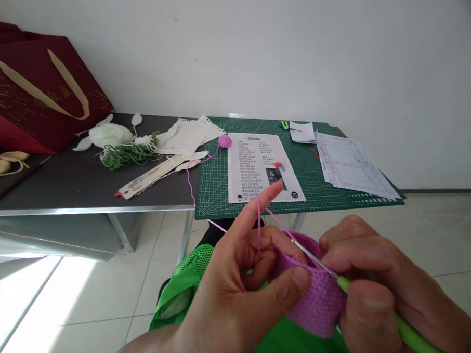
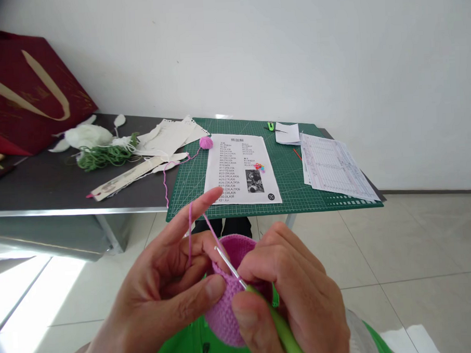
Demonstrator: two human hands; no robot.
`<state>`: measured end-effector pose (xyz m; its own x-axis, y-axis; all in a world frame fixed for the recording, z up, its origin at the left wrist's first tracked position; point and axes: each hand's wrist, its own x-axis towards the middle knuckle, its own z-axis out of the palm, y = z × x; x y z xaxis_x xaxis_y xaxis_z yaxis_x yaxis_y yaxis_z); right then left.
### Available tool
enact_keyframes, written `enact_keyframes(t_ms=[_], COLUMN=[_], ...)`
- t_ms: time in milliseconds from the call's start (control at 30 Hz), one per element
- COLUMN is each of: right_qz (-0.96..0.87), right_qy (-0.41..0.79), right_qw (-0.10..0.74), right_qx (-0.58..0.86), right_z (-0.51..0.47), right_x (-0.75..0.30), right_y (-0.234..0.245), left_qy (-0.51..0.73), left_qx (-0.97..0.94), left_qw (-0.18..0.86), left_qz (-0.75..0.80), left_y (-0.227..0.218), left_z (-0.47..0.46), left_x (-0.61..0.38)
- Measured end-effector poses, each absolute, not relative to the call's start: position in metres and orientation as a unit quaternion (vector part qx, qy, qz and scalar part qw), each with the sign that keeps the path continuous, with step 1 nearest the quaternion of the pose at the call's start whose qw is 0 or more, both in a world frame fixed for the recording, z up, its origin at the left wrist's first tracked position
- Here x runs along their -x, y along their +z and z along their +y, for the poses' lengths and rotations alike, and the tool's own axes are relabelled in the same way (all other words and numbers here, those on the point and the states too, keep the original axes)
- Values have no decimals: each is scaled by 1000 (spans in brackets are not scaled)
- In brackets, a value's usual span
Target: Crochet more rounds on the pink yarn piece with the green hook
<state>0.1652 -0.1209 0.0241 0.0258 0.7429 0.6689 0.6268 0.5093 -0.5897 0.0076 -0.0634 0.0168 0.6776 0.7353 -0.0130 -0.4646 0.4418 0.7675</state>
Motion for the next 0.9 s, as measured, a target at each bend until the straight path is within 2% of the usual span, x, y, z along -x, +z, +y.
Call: enact_keyframes(t_ms=[267,400,533,767,900], right_qz=[-703,-743,-720,-764,-787], right_qy=[163,169,164,188,156], right_qw=[480,434,448,414,387], right_qx=[499,481,503,457,455], right_z=[-121,-120,-120,-120,-119], right_x=[-176,-179,-183,-198,-200], right_y=[44,49,49,51,57], left_qy=[300,277,267,250,236], left_qx=[-359,-341,-324,-327,-344], left_qw=[876,894,904,907,904], left_qz=[119,89,84,93,96], left_y=[18,17,16,17,17], left_z=[-54,-49,-47,-45,-47], left_x=[-4,-3,-4,-4,-3])
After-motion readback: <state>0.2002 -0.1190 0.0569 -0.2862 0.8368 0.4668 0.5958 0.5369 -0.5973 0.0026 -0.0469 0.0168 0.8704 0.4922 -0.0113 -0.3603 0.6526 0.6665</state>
